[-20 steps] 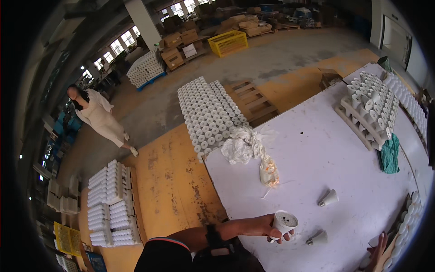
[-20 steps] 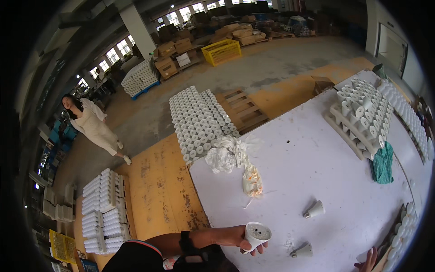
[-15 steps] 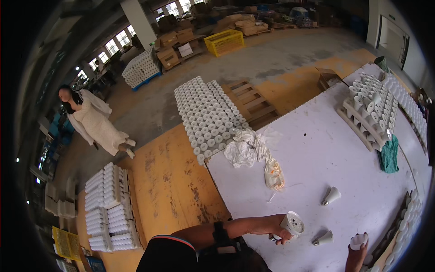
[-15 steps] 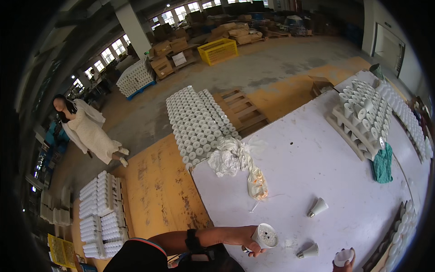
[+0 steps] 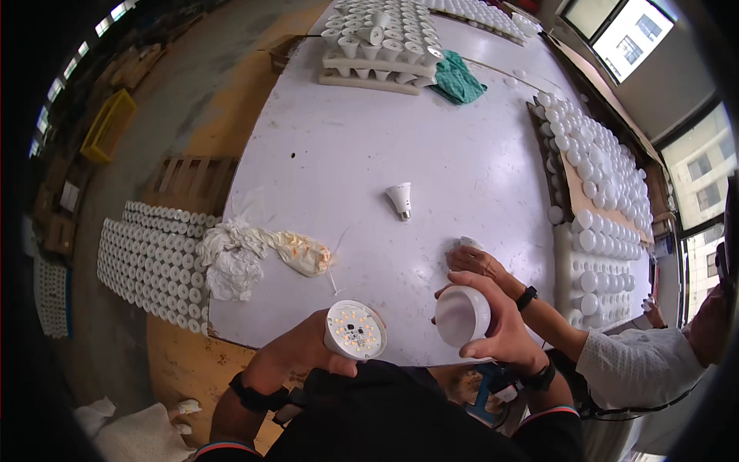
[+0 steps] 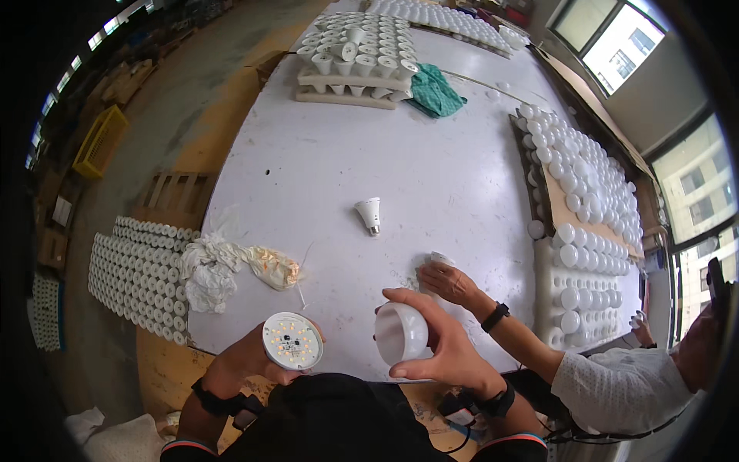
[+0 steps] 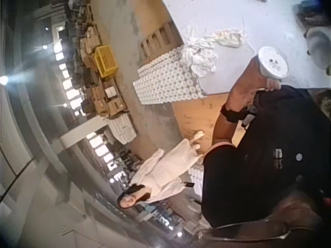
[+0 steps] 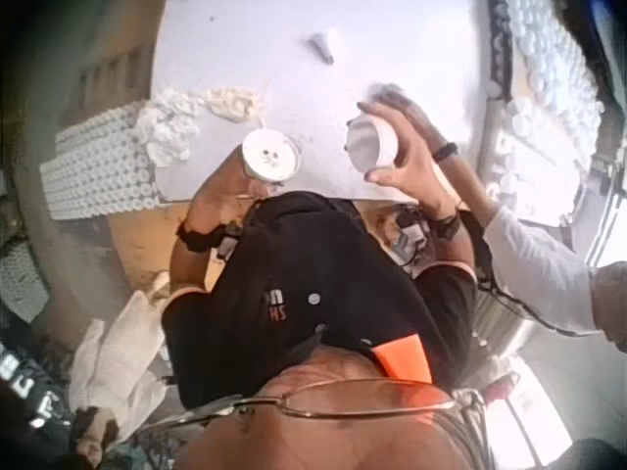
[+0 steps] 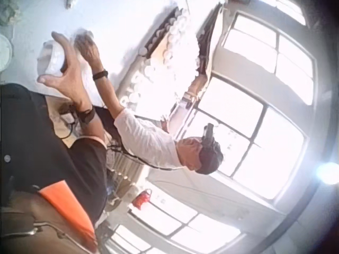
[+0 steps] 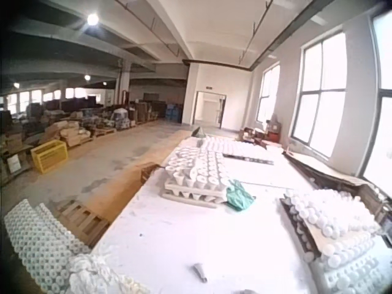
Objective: Assemble and test LED light bulbs in a factory warehouse setting.
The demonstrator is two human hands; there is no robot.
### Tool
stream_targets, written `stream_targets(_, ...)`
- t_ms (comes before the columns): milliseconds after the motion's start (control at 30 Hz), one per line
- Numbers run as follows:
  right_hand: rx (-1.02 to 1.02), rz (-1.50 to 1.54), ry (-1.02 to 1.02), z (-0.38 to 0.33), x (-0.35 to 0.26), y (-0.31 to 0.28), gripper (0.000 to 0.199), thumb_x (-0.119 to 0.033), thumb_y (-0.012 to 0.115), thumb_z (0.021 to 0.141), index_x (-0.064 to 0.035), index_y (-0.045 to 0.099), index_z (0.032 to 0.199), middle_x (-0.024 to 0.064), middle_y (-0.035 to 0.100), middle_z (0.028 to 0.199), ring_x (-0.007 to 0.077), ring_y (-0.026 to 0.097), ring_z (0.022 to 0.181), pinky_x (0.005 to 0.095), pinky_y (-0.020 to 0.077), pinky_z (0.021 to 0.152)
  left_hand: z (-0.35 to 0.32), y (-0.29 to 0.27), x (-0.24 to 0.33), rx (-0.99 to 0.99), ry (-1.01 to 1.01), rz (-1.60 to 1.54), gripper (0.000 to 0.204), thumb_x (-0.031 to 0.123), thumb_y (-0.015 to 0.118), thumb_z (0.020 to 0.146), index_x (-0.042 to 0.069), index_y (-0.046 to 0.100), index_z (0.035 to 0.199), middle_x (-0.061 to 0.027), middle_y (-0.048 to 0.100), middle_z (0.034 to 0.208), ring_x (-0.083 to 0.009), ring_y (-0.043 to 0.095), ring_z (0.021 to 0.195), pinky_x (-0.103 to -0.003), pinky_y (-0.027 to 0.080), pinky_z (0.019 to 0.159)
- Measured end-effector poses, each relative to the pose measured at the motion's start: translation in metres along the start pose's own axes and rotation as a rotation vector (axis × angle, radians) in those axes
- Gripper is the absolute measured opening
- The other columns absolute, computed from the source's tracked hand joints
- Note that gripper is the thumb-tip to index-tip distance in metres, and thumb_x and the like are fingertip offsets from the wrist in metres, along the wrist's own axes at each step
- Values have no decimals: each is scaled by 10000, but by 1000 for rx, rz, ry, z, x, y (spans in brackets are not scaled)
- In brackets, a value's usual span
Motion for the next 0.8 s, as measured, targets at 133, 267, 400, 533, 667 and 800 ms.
stream_targets(133, -64, -225, -50, 3, -20, 25, 831, -298, 818, 563, -64, 410, 1248, 99, 450, 1214, 200, 462, 1104, 303, 383, 914, -4, 12, 8, -84, 17, 105, 723, 300, 820, 566, 39, 477, 1146, -28, 563, 993, -122, 523, 943, -263, 423, 831)
stream_targets(267, -72, -318, -140, 4, -34, 39, 854, -330, 806, 572, -58, 381, 1262, 121, 466, 1222, 244, 479, 1116, 337, 401, 912, -7, 24, 12, -148, 7, 186, 772, 299, 809, 588, 41, 420, 1203, -57, 538, 1060, -143, 507, 1003, -291, 411, 869)
stream_targets(400, -89, -406, -184, 3, -43, 46, 837, -333, 793, 587, -43, 376, 1252, 131, 482, 1204, 277, 484, 1109, 352, 402, 919, -7, 32, 14, -185, -10, 215, 780, 307, 801, 604, 34, 400, 1215, -71, 524, 1077, -155, 505, 1009, -294, 410, 869)
stream_targets(533, -138, -338, -160, 6, -40, 54, 818, -327, 788, 597, -36, 380, 1244, 139, 482, 1201, 281, 493, 1098, 355, 414, 907, -5, 29, 14, -140, -71, 226, 772, 329, 790, 615, 25, 401, 1208, -81, 530, 1057, -163, 509, 1002, -294, 409, 865)
stream_targets(667, -114, -357, -273, 3, -46, 52, 795, -325, 769, 625, -13, 373, 1238, 160, 479, 1193, 300, 519, 1055, 358, 451, 864, 2, 31, 15, -156, -120, 362, 790, 365, 788, 604, 13, 403, 1197, -89, 533, 1057, -168, 512, 997, -299, 408, 857)
stream_targets(800, -106, -320, -268, 1, -46, 49, 803, -326, 772, 619, -16, 371, 1242, 161, 484, 1187, 303, 524, 1049, 360, 451, 862, 7, 31, 16, -130, -168, 346, 803, 384, 793, 590, 9, 410, 1189, -92, 542, 1048, -169, 517, 989, -299, 409, 851)
Point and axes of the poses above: each hand's wrist, its own z-axis towards the middle knuckle, its own y-axis out of the palm, x = y × z, the point moved 10 cm from there along z, towards the middle knuckle
